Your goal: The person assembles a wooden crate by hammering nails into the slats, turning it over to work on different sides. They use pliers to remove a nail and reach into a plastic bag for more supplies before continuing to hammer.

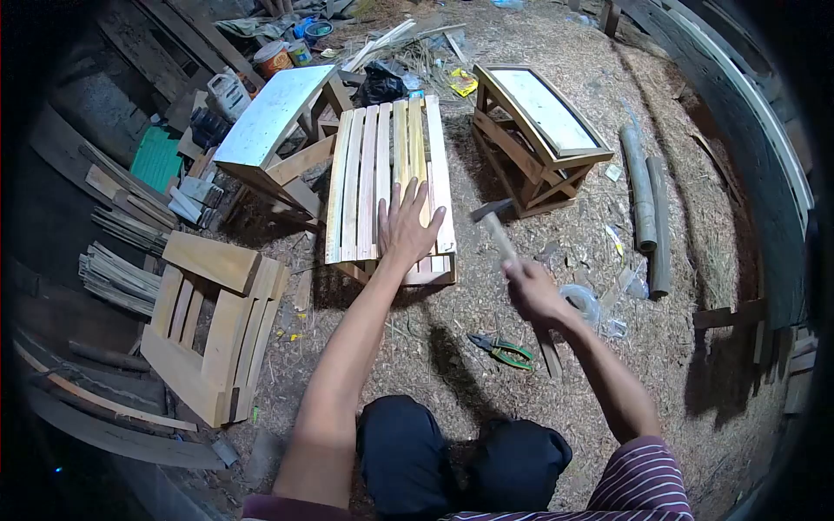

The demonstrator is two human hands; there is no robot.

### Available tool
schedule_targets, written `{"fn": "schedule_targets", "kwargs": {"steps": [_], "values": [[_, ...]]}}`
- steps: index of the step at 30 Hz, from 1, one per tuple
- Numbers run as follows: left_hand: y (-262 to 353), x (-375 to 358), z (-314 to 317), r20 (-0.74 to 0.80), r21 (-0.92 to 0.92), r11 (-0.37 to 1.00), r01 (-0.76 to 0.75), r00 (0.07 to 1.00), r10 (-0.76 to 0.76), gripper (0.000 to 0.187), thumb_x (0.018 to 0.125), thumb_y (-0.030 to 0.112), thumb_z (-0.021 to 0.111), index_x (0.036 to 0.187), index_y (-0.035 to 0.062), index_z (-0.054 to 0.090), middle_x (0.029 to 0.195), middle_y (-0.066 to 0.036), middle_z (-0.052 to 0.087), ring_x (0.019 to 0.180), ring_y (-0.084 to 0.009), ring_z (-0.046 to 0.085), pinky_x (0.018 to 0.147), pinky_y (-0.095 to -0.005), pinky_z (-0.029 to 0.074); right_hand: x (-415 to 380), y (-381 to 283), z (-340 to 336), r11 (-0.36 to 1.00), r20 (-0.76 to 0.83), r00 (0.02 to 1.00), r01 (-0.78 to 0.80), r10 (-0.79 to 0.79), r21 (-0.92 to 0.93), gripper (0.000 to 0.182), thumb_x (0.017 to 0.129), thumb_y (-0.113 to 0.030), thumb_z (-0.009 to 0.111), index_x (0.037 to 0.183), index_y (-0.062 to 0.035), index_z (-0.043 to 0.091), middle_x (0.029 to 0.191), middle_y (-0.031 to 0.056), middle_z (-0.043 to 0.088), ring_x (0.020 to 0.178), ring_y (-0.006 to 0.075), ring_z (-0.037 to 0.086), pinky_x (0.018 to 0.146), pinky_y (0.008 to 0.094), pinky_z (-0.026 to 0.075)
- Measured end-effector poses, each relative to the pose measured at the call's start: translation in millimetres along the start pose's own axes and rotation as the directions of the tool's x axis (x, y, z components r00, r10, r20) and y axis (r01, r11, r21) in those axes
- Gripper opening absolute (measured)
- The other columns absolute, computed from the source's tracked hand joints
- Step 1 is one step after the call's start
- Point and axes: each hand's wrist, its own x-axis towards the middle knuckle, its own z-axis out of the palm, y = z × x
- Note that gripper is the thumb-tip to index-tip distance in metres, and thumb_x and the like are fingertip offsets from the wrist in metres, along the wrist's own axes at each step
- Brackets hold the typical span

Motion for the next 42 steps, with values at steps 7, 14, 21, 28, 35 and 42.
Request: {"fn": "schedule_targets", "kwargs": {"steps": [7,14,21,28,35,42], "values": [[1,-1,-2,-0.022,0.023,1.0,-0.003,1.0,0.003,0.065,0.091,0.052,0.044,0.141,0.0125,0.039,0.15,-0.008,0.03,0.14,-0.0299,0.021,0.113,-0.0501,0.012,-2,0,9,0.973,-0.078,0.985,0.14,-0.156,-0.182,0.037,0.098,-0.031,0.044,0.102,0.0039,0.055,0.063,0.0136,0.056,0.056,0.0261,0.055,0.057,0.0416,0.043],[-2,-1,-2,-0.031,0.021,1.0,-0.01,0.999,0.011,0.065,0.09,0.052,0.044,0.142,0.0136,0.038,0.15,-0.007,0.031,0.141,-0.0295,0.021,0.114,-0.0496,0.011,-44,-51,9,0.881,-0.182,0.908,0.291,-0.377,-0.374,0.021,0.093,-0.017,0.05,0.1,0.0025,0.054,0.066,0.0271,0.056,0.063,0.043,0.058,0.059,0.0468,0.043],[-4,-2,2,-0.048,0.007,1.0,-0.01,0.999,0.01,0.064,0.091,0.052,0.042,0.142,0.0145,0.038,0.15,-0.007,0.03,0.141,-0.0295,0.018,0.114,-0.0497,0.01,-42,-45,27,0.889,-0.235,0.898,0.273,-0.373,-0.369,0.021,0.09,-0.015,0.057,0.099,0.0029,0.055,0.066,0.0252,0.058,0.06,0.0394,0.06,0.057,0.0445,0.044],[-5,-5,2,-0.015,-0.03,1.0,0.0,1.0,0.0,0.064,0.091,0.051,0.043,0.142,0.0134,0.038,0.151,-0.007,0.028,0.142,-0.0297,0.016,0.114,-0.0507,0.008,-49,-36,29,0.93,-0.261,0.926,0.184,-0.272,-0.319,0.032,0.092,-0.025,0.055,0.11,0.0019,0.055,0.075,0.0262,0.06,0.069,0.0388,0.061,0.064,0.0442,0.046],[1,-2,-5,0.041,-0.016,0.999,0.03,0.999,-0.029,0.057,0.095,0.043,0.036,0.144,0.0142,0.034,0.152,-0.006,0.025,0.142,-0.0284,0.014,0.115,-0.0495,0.006,13,-21,19,0.917,-0.22,0.924,0.232,-0.312,-0.325,0.036,0.095,-0.033,0.05,0.101,0.0029,0.054,0.083,0.0275,0.06,0.077,0.0424,0.058,0.072,0.0465,0.044],[0,0,-5,0.091,0.01,0.999,0.047,0.995,-0.047,0.054,0.096,0.039,0.034,0.146,0.017,0.03,0.154,-0.003,0.02,0.143,-0.0265,0.011,0.116,-0.0479,0.005,38,-1,36,0.826,-0.086,0.953,0.205,-0.291,-0.525,0.034,0.097,-0.031,0.044,0.106,0.0011,0.046,0.086,0.0297,0.059,0.085,0.0465,0.058,0.076,0.0499,0.046]]}}
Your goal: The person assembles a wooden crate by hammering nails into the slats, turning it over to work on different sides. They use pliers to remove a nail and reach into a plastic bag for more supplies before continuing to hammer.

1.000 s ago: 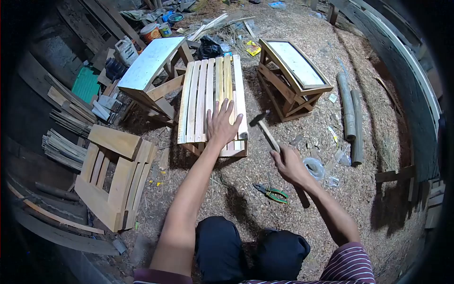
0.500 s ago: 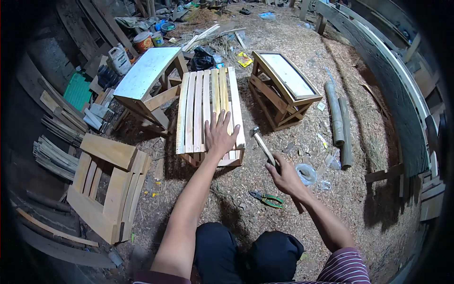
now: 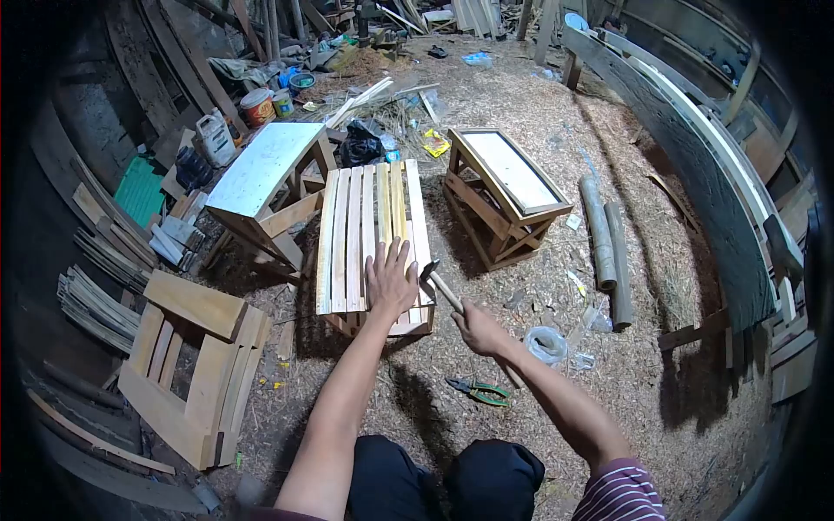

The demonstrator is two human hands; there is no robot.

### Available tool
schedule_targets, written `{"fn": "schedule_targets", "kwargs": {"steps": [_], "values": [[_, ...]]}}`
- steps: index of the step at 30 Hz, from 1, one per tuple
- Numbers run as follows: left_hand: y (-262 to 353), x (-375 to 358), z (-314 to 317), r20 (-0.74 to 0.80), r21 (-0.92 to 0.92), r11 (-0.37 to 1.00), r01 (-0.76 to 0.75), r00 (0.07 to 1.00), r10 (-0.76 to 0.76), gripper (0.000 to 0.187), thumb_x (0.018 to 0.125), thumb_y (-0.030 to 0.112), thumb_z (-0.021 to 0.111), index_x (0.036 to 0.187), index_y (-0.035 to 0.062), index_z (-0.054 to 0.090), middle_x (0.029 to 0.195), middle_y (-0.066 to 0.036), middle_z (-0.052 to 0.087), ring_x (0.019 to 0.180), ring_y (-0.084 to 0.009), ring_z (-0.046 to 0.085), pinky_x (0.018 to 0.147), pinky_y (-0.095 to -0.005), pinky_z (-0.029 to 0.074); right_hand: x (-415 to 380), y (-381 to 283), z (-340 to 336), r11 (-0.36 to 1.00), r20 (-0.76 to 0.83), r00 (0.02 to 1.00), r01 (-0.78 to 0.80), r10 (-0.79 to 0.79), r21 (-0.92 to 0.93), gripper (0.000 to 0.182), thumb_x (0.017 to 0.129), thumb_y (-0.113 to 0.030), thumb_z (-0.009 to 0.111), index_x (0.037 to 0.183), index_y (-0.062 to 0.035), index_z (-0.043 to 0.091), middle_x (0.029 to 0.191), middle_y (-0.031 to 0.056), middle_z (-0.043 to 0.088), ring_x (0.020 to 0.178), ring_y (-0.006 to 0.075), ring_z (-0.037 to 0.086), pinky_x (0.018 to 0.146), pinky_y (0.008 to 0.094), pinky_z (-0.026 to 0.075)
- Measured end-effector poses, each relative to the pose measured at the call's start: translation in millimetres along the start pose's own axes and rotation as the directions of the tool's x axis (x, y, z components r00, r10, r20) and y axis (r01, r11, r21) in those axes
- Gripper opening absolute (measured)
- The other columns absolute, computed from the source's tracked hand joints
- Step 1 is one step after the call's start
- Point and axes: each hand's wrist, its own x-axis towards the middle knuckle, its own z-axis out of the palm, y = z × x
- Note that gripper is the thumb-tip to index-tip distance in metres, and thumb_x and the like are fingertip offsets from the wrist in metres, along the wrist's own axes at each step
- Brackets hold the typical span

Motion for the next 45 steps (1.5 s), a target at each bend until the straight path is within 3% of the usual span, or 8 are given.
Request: {"fn": "schedule_targets", "kwargs": {"steps": [5,11,12,15,19,25,33,45], "values": [[-1,-2,0,-0.008,-0.007,1.0,-0.009,1.0,0.009,0.058,0.095,0.045,0.035,0.145,0.0151,0.031,0.153,-0.004,0.023,0.142,-0.0284,0.013,0.115,-0.0487,0.006,1,10,2,0.996,0.035,0.999,0.023,-0.026,0.087,0.032,0.097,-0.03,0.044,0.106,0.0011,0.046,0.084,0.0286,0.058,0.081,0.0459,0.058,0.074,0.0492,0.045],[-3,-1,0,-0.054,0.023,0.999,-0.034,0.998,0.036,0.066,0.09,0.052,0.045,0.143,0.0151,0.034,0.152,-0.005,0.025,0.141,-0.0287,0.015,0.115,-0.0494,0.009,18,59,35,0.904,-0.104,0.978,0.205,-0.179,0.376,0.031,0.098,-0.034,0.047,0.09,-0.0034,0.049,0.065,0.006,0.048,0.058,0.0196,0.05,0.055,0.0363,0.041],[-3,-2,1,-0.048,0.022,0.999,-0.028,0.998,0.029,0.067,0.09,0.053,0.045,0.144,0.0161,0.034,0.152,-0.005,0.024,0.142,-0.0289,0.015,0.115,-0.0495,0.008,2,30,13,0.671,0.255,0.963,-0.244,0.084,0.7,0.032,0.098,-0.035,0.047,0.079,-0.0101,0.045,0.061,-0.0036,0.04,0.05,0.0094,0.039,0.045,0.0281,0.031],[-1,2,0,-0.043,0.03,0.999,-0.022,0.999,0.024,0.067,0.089,0.054,0.045,0.145,0.0191,0.033,0.153,-0.005,0.022,0.142,-0.0293,0.015,0.115,-0.0504,0.007,1,35,20,0.412,0.395,0.918,-0.367,0.02,0.834,0.03,0.099,-0.035,0.044,0.084,-0.0098,0.046,0.061,-0.0049,0.037,0.048,0.0071,0.037,0.042,0.0252,0.03],[3,-1,-4,-0.04,0.118,0.992,-0.053,0.998,0.058,0.063,0.092,0.051,0.043,0.148,0.0257,0.025,0.152,-0.009,0.024,0.141,-0.0327,0.016,0.113,-0.0537,0.011,2,35,28,0.629,0.229,0.973,-0.19,0.021,0.753,0.029,0.099,-0.036,0.045,0.084,-0.0113,0.045,0.058,-0.0069,0.036,0.047,0.0058,0.033,0.04,0.0244,0.027],[4,-2,-11,-0.018,0.115,0.958,-0.263,0.964,0.266,0.049,0.097,0.036,0.033,0.145,0.0303,0.031,0.154,-0.006,0.021,0.142,-0.0312,0.017,0.112,-0.0602,0.008,-9,20,17,0.396,0.315,0.948,-0.308,0.049,0.865,0.028,0.098,-0.037,0.047,0.082,-0.0142,0.044,0.057,-0.0073,0.034,0.044,0.0051,0.03,0.039,0.0237,0.024],[-9,12,1,0.05,-0.091,0.943,-0.319,0.945,0.325,0.054,0.097,0.04,0.029,0.146,0.0163,0.029,0.153,-0.003,0.025,0.142,-0.0252,0.018,0.115,-0.0503,0.008,-51,-4,14,0.952,-0.133,0.972,-0.153,0.193,0.266,0.035,0.095,-0.031,0.051,0.102,0.0029,0.054,0.075,0.0173,0.061,0.069,0.032,0.06,0.066,0.0429,0.046],[-6,11,-2,0.033,-0.042,0.958,-0.283,0.958,0.284,0.056,0.096,0.04,0.033,0.146,0.0139,0.029,0.153,-0.003,0.023,0.143,-0.0266,0.014,0.116,-0.0483,0.006,-71,-47,20,0.927,-0.192,0.922,-0.287,0.336,0.243,0.029,0.091,-0.025,0.054,0.104,0.0014,0.055,0.08,0.0277,0.062,0.077,0.0454,0.061,0.069,0.0493,0.047]]}}
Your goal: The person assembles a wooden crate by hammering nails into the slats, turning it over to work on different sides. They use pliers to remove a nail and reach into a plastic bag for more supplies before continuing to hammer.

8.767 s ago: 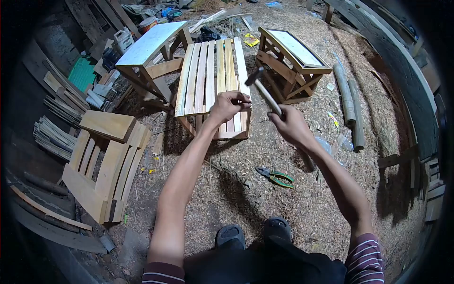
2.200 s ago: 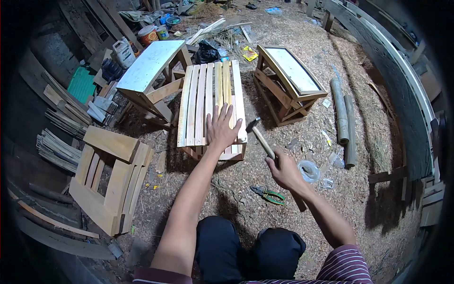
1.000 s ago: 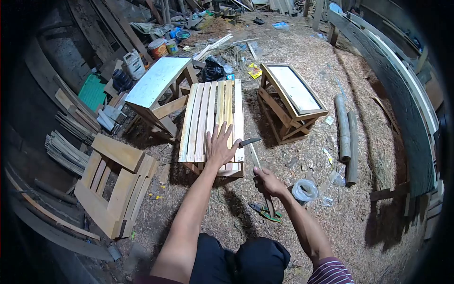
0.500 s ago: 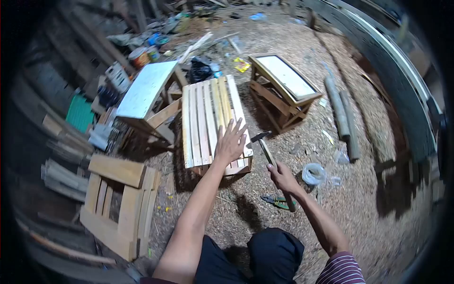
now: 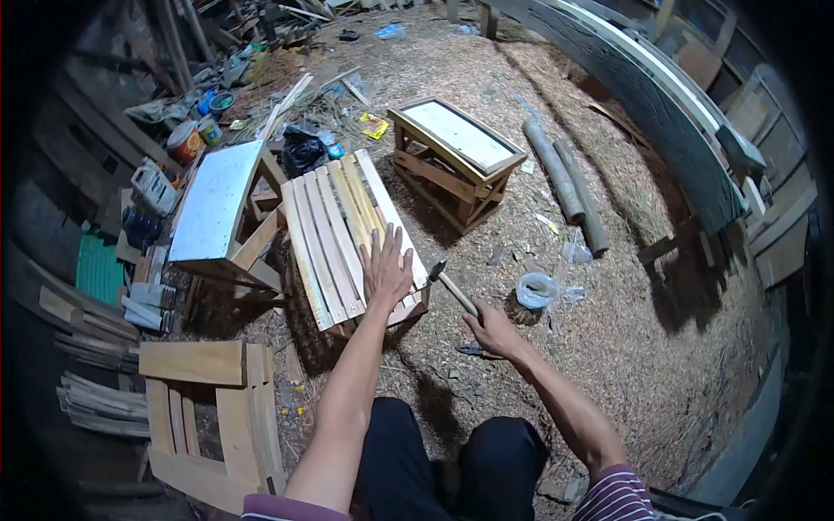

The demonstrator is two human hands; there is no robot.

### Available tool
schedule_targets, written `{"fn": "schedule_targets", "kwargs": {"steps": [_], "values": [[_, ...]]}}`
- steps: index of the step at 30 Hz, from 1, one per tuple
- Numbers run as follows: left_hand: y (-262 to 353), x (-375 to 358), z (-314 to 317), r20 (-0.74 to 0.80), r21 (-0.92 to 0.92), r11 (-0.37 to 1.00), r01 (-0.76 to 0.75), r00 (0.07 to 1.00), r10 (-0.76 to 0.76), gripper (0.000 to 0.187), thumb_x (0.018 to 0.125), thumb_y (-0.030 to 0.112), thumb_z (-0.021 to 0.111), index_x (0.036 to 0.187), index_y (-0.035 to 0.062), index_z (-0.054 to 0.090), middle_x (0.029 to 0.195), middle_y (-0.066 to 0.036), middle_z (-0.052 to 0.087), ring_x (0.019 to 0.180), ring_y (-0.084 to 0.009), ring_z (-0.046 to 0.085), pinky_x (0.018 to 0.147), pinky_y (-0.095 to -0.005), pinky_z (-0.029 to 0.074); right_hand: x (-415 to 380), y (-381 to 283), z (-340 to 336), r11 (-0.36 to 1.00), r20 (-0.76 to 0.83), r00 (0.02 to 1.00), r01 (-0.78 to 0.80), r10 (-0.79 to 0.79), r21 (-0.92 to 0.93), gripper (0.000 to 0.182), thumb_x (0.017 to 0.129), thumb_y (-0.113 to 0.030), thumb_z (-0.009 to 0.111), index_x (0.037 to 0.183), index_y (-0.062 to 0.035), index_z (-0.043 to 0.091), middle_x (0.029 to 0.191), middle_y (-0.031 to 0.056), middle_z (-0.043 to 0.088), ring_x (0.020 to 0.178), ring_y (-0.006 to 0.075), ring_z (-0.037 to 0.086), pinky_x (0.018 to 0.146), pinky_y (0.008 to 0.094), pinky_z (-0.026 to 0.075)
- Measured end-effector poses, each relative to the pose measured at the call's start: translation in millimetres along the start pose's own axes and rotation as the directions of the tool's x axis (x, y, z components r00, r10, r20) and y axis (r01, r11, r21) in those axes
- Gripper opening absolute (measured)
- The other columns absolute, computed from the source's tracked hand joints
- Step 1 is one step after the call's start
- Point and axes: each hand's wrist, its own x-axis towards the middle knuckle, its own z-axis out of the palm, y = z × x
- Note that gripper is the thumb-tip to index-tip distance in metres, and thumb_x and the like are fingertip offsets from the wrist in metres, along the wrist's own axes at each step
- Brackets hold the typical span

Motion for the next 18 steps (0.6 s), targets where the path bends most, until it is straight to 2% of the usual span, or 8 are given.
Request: {"fn": "schedule_targets", "kwargs": {"steps": [1,4,6,8,10,12,13,18], "values": [[1,1,1,-0.011,0.018,1.0,-0.001,1.0,0.002,0.056,0.096,0.041,0.034,0.146,0.0145,0.03,0.153,-0.003,0.023,0.142,-0.028,0.015,0.116,-0.0484,0.007,-2,-2,0,1.0,-0.06,0.998,0.02,-0.019,0.016,0.027,0.089,-0.022,0.056,0.104,0.0012,0.056,0.076,0.0262,0.061,0.071,0.0438,0.06,0.066,0.0477,0.047],[0,0,5,-0.071,0.004,1.0,-0.022,0.997,0.022,0.054,0.096,0.038,0.036,0.145,0.0146,0.032,0.151,-0.005,0.029,0.14,-0.0304,0.02,0.114,-0.0511,0.013,-13,-23,-14,0.999,-0.05,0.999,0.019,-0.018,0.032,0.027,0.089,-0.021,0.056,0.105,0.001,0.056,0.076,0.0245,0.061,0.072,0.0409,0.061,0.067,0.0457,0.047],[0,0,4,-0.069,0.003,1.0,-0.016,0.997,0.016,0.054,0.096,0.039,0.037,0.145,0.0147,0.033,0.151,-0.005,0.029,0.141,-0.0298,0.02,0.114,-0.0508,0.012,-18,-37,-20,0.992,-0.068,0.996,0.07,-0.063,0.105,0.029,0.091,-0.023,0.055,0.109,0.0002,0.053,0.077,0.0228,0.061,0.073,0.038,0.062,0.068,0.044,0.047],[1,-1,4,-0.085,-0.039,0.999,-0.022,0.996,0.018,0.054,0.095,0.038,0.039,0.143,0.0122,0.036,0.151,-0.006,0.029,0.141,-0.0303,0.019,0.115,-0.0496,0.01,-22,-39,-18,0.976,-0.067,0.998,0.015,0.0,0.217,0.032,0.093,-0.024,0.053,0.116,-0.0015,0.049,0.08,0.0221,0.061,0.075,0.0364,0.062,0.069,0.043,0.047],[0,-1,3,-0.087,-0.039,0.999,-0.018,0.996,0.014,0.054,0.095,0.038,0.038,0.143,0.0121,0.036,0.151,-0.006,0.029,0.141,-0.0305,0.019,0.115,-0.0496,0.01,-28,-41,-15,0.991,-0.05,0.999,0.01,-0.004,0.134,0.033,0.095,-0.026,0.051,0.118,-0.0017,0.046,0.08,0.0229,0.061,0.074,0.0374,0.061,0.068,0.0442,0.046],[0,1,2,-0.096,-0.041,0.999,-0.024,0.995,0.02,0.054,0.095,0.039,0.038,0.142,0.0121,0.036,0.15,-0.006,0.029,0.141,-0.0306,0.019,0.115,-0.0496,0.01,-34,-44,-19,0.995,0.023,0.995,-0.096,0.097,-0.01,0.029,0.096,-0.025,0.049,0.111,-0.0003,0.048,0.079,0.0243,0.06,0.074,0.0396,0.061,0.067,0.0459,0.045],[-1,0,3,-0.09,-0.043,0.999,-0.022,0.996,0.019,0.055,0.095,0.039,0.038,0.142,0.0121,0.036,0.15,-0.006,0.03,0.141,-0.0305,0.019,0.115,-0.0496,0.01,-38,-48,-20,0.998,-0.012,0.999,-0.048,0.048,0.032,0.027,0.096,-0.024,0.049,0.104,0.0011,0.049,0.074,0.0256,0.058,0.071,0.0429,0.059,0.064,0.0483,0.043],[0,-1,5,-0.092,-0.045,0.999,-0.021,0.996,0.017,0.055,0.094,0.04,0.039,0.142,0.0126,0.037,0.15,-0.007,0.031,0.141,-0.0303,0.02,0.115,-0.0497,0.01,-32,-51,-22,0.999,-0.077,0.997,0.015,-0.012,0.037,0.027,0.095,-0.023,0.05,0.1,0.0032,0.048,0.063,0.0264,0.056,0.061,0.0464,0.057,0.056,0.0513,0.041]]}}
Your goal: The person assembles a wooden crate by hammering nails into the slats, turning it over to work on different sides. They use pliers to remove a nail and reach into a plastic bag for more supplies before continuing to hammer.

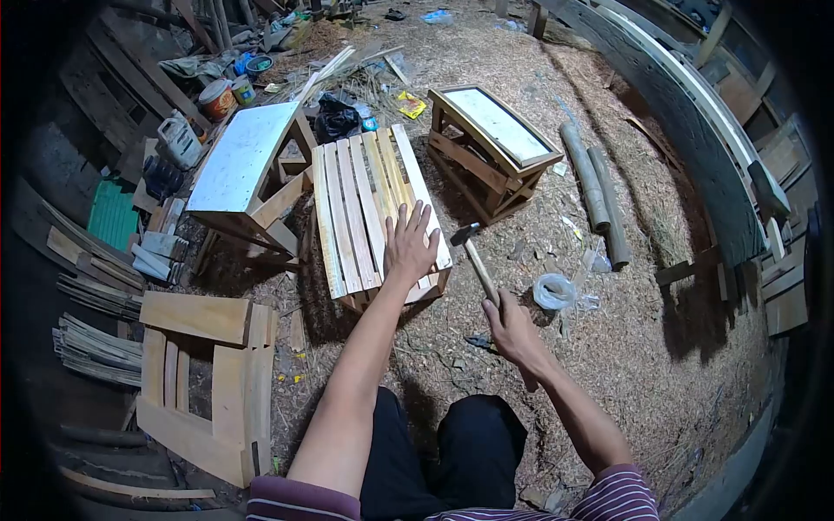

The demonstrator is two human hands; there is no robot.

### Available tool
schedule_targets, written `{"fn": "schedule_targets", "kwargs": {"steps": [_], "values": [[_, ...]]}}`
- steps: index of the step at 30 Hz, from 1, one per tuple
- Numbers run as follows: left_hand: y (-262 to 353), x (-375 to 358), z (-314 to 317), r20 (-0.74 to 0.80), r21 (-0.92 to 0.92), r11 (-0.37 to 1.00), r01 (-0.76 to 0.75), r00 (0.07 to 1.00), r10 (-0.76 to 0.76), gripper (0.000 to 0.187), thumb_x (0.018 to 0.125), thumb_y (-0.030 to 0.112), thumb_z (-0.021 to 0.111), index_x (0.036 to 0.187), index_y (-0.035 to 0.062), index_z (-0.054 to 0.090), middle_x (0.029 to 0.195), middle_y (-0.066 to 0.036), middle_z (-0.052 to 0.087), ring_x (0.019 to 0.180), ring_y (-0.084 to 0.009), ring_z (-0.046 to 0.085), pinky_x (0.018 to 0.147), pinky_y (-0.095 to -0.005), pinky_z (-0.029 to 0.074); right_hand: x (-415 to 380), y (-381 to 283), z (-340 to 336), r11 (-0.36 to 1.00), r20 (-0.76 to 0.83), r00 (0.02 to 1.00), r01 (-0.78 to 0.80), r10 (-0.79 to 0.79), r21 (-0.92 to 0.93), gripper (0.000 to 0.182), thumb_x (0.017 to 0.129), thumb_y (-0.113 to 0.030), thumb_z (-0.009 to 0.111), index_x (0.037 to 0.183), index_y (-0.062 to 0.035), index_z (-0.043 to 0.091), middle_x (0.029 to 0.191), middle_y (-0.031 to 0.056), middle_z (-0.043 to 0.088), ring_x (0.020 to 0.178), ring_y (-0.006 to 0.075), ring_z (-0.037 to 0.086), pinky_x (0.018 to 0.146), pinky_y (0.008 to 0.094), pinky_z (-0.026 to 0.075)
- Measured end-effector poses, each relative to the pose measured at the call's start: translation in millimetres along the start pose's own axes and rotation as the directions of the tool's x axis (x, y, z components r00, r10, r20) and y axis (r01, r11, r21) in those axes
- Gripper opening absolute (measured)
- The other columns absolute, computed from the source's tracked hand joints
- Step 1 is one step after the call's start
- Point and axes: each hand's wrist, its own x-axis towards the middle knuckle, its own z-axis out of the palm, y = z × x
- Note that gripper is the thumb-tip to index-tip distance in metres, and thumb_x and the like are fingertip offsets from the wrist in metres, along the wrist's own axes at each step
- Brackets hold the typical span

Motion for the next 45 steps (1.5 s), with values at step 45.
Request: {"fn": "schedule_targets", "kwargs": {"steps": [45], "values": [[-5,4,9,-0.05,0.022,1.0,-0.007,0.999,0.008,0.053,0.093,0.039,0.042,0.141,0.0161,0.039,0.148,-0.004,0.034,0.14,-0.0287,0.024,0.114,-0.05,0.013,14,-19,-20,0.997,0.031,0.997,0.068,-0.067,-0.03,0.029,0.095,-0.023,0.05,0.098,0.0052,0.048,0.069,0.0327,0.056,0.072,0.0505,0.057,0.061,0.0531,0.042]]}}
